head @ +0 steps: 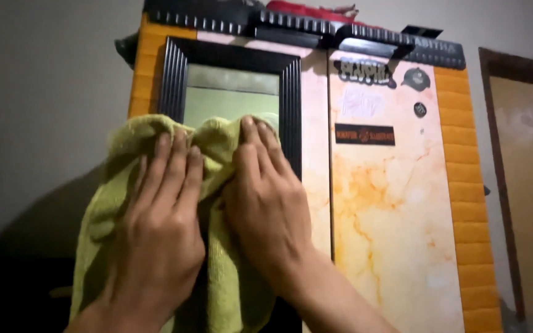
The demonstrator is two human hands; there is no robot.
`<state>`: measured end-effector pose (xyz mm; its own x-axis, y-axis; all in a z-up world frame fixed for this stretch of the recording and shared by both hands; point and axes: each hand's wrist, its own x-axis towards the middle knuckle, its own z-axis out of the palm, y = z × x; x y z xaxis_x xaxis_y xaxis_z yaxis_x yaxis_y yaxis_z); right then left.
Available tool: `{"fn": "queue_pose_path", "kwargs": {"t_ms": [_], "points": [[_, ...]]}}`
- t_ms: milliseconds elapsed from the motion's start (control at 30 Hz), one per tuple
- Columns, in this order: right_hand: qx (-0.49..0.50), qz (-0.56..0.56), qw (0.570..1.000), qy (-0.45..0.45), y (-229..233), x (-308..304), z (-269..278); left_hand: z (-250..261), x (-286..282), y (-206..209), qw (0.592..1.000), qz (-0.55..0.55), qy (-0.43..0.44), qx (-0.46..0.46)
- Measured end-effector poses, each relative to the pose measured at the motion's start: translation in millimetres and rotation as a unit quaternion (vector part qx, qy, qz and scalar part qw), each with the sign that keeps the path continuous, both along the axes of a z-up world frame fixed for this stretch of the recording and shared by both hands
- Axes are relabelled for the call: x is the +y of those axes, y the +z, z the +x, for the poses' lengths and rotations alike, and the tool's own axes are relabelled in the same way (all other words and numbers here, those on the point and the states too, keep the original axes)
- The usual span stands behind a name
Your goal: Cleaning a small mirror on a plastic wardrobe using a microfiber cloth.
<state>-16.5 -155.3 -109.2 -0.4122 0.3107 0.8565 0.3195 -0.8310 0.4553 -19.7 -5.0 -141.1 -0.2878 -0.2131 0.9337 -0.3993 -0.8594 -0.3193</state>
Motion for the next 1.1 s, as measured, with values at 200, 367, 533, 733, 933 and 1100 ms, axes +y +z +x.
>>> {"fn": "queue_pose_path", "kwargs": {"t_ms": [200, 367, 533, 733, 933, 1100], "points": [[-0.010, -0.006, 1.000, 0.007, -24.7, -0.4, 3.7, -0.4, 1.7, -20.3, 0.999, 0.005, 0.034, 0.000], [-0.009, 0.007, 1.000, -0.008, -31.4, -1.7, 12.0, -2.1, 2.7, -31.6, 1.000, 0.014, 0.027, -0.005], [0.003, 0.012, 1.000, 0.001, -37.9, -2.2, 5.7, 5.6, 7.4, -34.4, 0.999, 0.018, 0.049, 0.009], [0.002, 0.009, 1.000, 0.012, -56.9, 1.5, 1.8, 2.6, 11.6, -55.9, 0.999, 0.013, 0.031, 0.020], [0.009, -0.004, 1.000, 0.010, -62.8, -3.6, 1.8, -1.3, 7.3, -61.1, 0.999, 0.020, 0.020, 0.019], [-0.010, 0.006, 1.000, -0.018, -66.1, -3.4, 18.3, -1.1, 3.7, -72.7, 0.999, 0.024, 0.020, 0.009]]}}
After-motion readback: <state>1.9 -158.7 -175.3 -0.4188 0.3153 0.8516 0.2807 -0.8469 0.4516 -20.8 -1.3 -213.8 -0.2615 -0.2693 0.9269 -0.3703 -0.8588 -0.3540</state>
